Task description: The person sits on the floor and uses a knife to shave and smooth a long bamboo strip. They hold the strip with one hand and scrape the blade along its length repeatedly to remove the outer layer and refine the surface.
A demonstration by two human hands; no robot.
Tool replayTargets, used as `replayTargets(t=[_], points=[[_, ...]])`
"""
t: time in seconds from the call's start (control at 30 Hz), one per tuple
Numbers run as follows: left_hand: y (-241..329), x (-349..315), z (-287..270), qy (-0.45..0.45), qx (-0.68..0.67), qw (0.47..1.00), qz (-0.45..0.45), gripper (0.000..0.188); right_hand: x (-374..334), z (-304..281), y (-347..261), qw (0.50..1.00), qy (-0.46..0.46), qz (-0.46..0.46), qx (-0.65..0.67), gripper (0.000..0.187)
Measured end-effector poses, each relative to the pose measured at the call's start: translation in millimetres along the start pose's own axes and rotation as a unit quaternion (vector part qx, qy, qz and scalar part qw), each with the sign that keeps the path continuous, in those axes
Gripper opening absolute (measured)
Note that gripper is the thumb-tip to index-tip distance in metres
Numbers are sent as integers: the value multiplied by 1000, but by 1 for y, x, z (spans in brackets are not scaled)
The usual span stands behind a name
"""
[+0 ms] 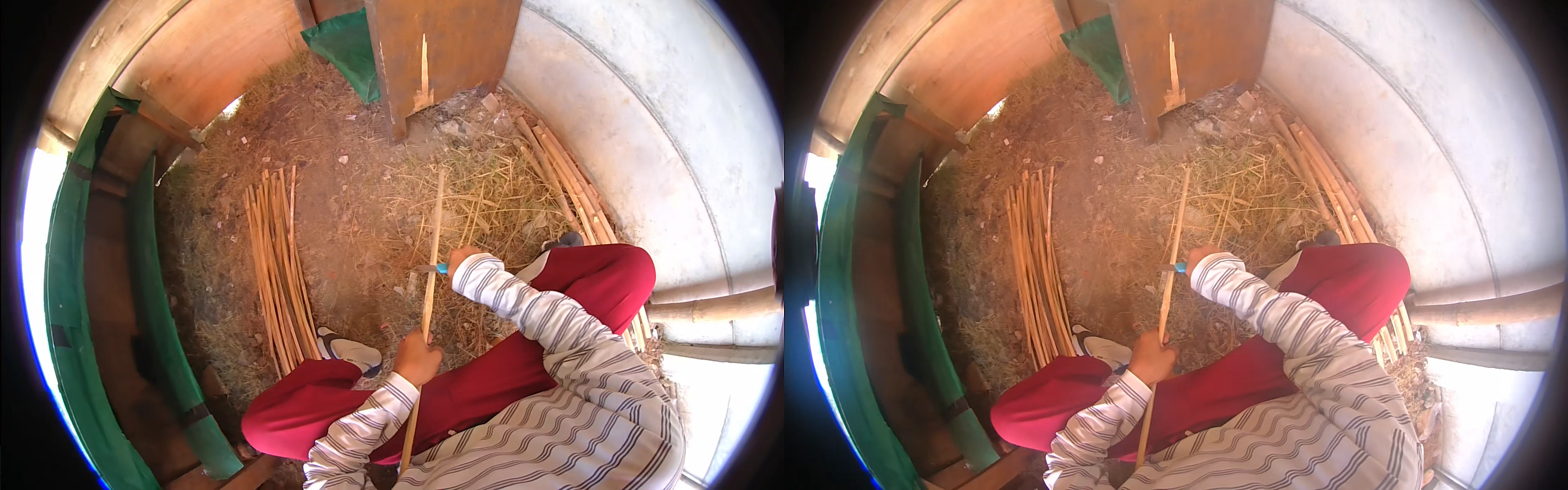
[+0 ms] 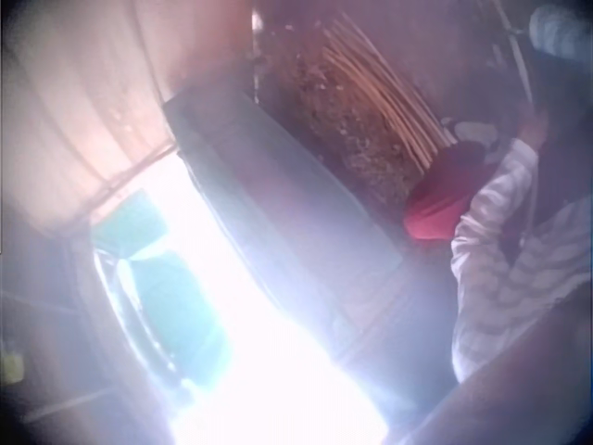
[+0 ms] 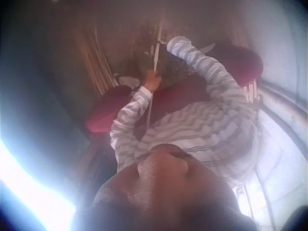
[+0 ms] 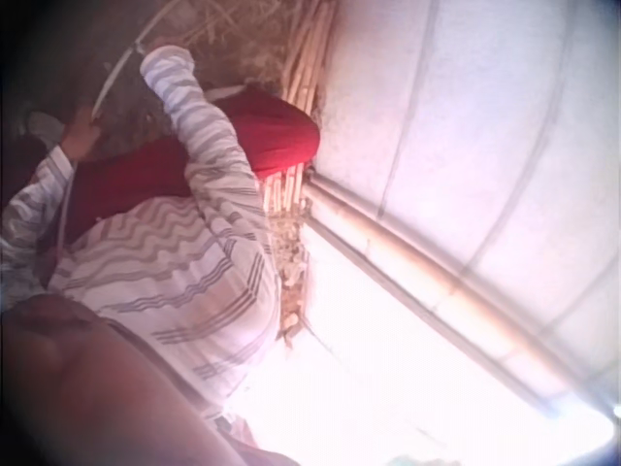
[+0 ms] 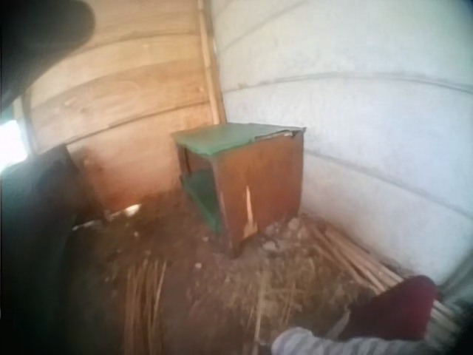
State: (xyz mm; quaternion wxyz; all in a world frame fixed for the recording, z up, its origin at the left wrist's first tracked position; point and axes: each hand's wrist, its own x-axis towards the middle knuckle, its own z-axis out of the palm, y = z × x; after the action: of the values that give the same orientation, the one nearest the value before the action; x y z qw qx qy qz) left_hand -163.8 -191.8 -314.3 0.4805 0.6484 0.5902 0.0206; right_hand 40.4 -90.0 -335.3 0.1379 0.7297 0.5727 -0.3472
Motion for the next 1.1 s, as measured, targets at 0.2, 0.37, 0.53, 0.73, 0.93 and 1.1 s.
replayTargets(t=[0.2,0.37,0.53,0.73,0.93,1.1], points=[[9,-7,-8,-35,-12,999,-24,19,6,-14,-9,992,-14,79,93,30],[2,-25,15,-33,-20,998,44,15,66,-26,53,996,5,90,7,33],[10,-35,13,-104,-29,994,17,15,100,-19,88,981,42,178,68,37],[-5,-36,9,-124,-48,990,37,15,136,-41,125,967,60,241,65,34],[-47,-16,11,-115,-145,982,25,22,179,-56,206,978,71,191,-47,36],[-22,-6,-14,-202,-277,930,-134,24,127,-86,111,973,-115,158,-121,34]])
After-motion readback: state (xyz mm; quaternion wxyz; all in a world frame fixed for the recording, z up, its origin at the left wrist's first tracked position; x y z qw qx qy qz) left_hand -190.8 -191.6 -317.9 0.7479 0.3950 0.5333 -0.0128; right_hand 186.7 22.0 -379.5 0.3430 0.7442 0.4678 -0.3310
